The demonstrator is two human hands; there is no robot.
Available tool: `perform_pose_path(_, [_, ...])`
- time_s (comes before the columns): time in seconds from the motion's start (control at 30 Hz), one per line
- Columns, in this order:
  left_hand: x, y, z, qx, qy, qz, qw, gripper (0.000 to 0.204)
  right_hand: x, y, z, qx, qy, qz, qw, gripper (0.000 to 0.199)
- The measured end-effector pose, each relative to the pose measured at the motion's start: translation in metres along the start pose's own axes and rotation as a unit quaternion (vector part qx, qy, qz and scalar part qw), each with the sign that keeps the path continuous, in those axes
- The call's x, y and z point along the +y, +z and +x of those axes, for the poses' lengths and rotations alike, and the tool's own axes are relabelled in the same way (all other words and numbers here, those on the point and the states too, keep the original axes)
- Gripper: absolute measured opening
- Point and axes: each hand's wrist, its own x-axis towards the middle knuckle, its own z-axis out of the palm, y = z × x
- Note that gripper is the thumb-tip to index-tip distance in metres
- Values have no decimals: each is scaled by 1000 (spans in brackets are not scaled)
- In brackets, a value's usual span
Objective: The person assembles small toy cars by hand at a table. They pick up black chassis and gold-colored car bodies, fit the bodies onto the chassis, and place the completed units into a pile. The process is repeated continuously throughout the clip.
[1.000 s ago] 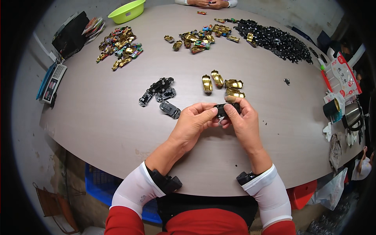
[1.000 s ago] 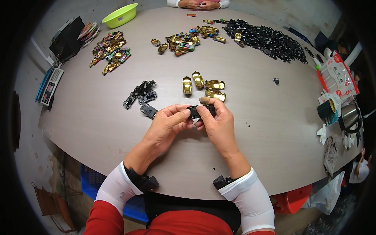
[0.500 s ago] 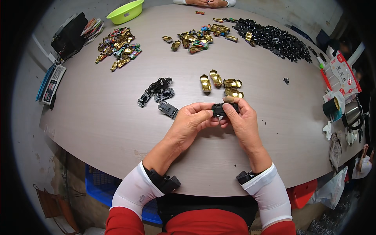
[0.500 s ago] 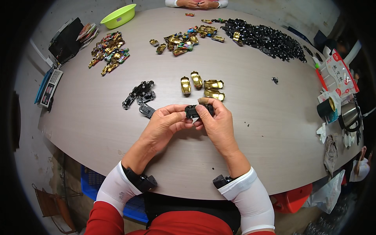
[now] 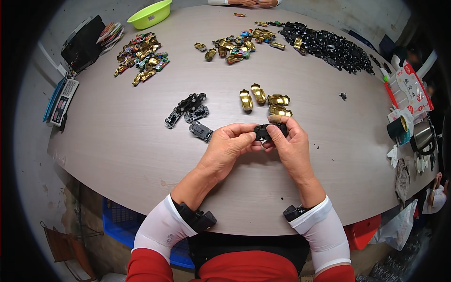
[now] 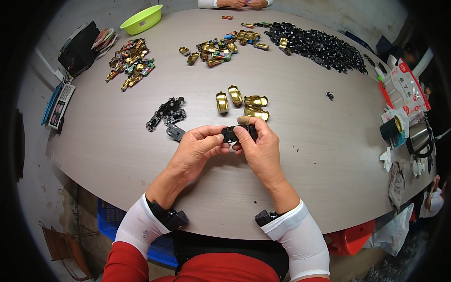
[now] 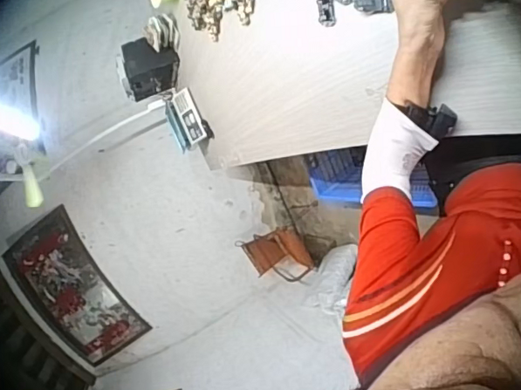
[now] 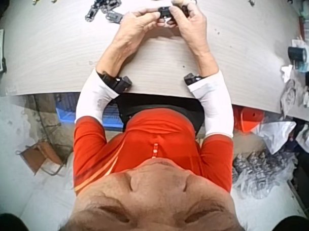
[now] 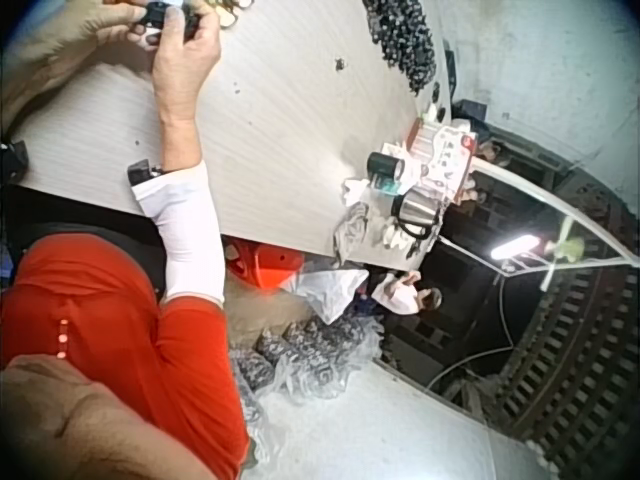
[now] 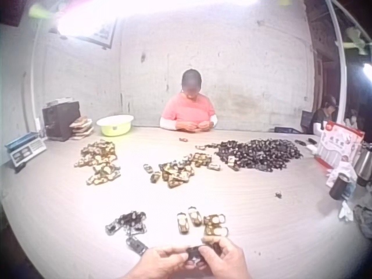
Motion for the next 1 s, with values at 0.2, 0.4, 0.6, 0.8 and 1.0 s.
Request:
perform_pose_path(0.2, [-7,-1,3,21,27,40,999,26,-2,4,-3,15,-32,-48,998,21])
perform_pose_path(0.4, [-10,1,1,19,52,57,997,26,1,4,-2,22,-39,-41,998,22])
perform_pose_path(0.6, [-3,4,-1,11,22,7,1000,26,-1,0,1,5,-3,21,1000,24])
perform_pose_path(0.8, [-7,-2,3,15,27,42,999,26,1,3,-2,8,-39,-42,998,23])
perform_pose_path(1.0, [-4,4,1,0,23,0,1000,27,2,2,0,13,-28,-26,999,25])
